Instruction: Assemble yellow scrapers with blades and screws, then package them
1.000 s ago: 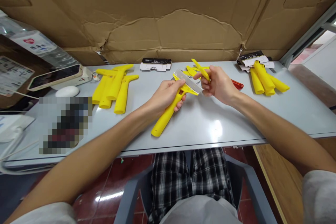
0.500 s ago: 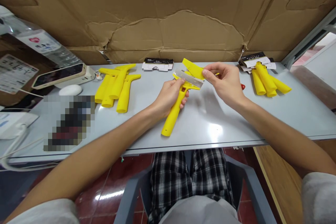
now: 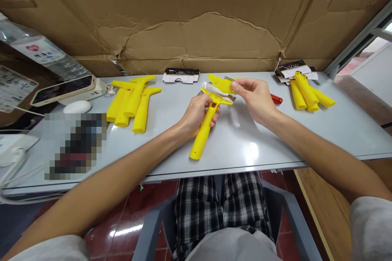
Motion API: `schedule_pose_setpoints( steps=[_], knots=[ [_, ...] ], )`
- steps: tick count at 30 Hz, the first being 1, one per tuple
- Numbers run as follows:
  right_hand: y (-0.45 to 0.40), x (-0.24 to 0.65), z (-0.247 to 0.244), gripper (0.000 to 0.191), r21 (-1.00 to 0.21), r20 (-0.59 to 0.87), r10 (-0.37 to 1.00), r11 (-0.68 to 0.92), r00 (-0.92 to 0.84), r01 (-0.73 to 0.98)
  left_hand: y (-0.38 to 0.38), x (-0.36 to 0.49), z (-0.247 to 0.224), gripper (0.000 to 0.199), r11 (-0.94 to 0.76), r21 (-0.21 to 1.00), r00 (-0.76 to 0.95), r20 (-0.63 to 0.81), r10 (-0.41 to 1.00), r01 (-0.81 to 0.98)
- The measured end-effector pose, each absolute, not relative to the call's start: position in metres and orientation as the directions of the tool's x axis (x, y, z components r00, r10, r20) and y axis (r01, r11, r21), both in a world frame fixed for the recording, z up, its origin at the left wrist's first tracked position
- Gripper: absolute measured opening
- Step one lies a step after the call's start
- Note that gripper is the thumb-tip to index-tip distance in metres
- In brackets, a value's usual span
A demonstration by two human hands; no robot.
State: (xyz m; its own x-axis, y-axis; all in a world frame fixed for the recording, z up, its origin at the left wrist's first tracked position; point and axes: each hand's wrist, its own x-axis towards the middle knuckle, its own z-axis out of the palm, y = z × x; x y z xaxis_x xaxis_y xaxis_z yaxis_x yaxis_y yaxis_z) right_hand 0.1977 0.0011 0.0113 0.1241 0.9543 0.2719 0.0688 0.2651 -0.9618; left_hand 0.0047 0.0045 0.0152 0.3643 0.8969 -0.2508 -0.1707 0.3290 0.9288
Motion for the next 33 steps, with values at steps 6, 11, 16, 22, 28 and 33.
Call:
schedule_pose_setpoints(
  steps=[6,11,16,22,28,33],
  knots=[
    [-0.006,0.184,0.01,0.021,-0.966,0.246,0.959,0.232,0.139,0.112,0.002,0.006,0.017,0.027,0.317,0.933,0.365,-0.238,0.9,-0.172],
    [-0.01,0.179,0.01,0.018,-0.953,0.27,0.952,0.242,0.144,0.184,0.0,0.006,0.019,0.027,0.266,0.95,0.357,-0.194,0.914,-0.163],
    [-0.009,0.182,0.01,0.01,-0.873,0.401,0.892,0.303,0.209,0.382,-0.004,0.008,0.022,0.021,0.217,0.967,0.332,-0.163,0.929,-0.132],
    [-0.002,0.19,0.01,0.028,-0.92,0.298,0.954,0.279,0.028,0.276,-0.003,0.01,0.022,0.027,0.216,0.974,0.308,-0.186,0.933,-0.064],
    [-0.002,0.195,0.014,0.034,-0.916,0.292,0.956,0.283,-0.011,0.285,-0.004,0.009,0.023,0.026,0.22,0.975,0.321,-0.196,0.927,-0.04],
    [-0.002,0.195,0.012,0.027,-0.903,0.282,0.959,0.269,-0.011,0.334,-0.003,0.01,0.021,0.028,0.23,0.973,0.32,-0.209,0.924,-0.031]
  ],
)
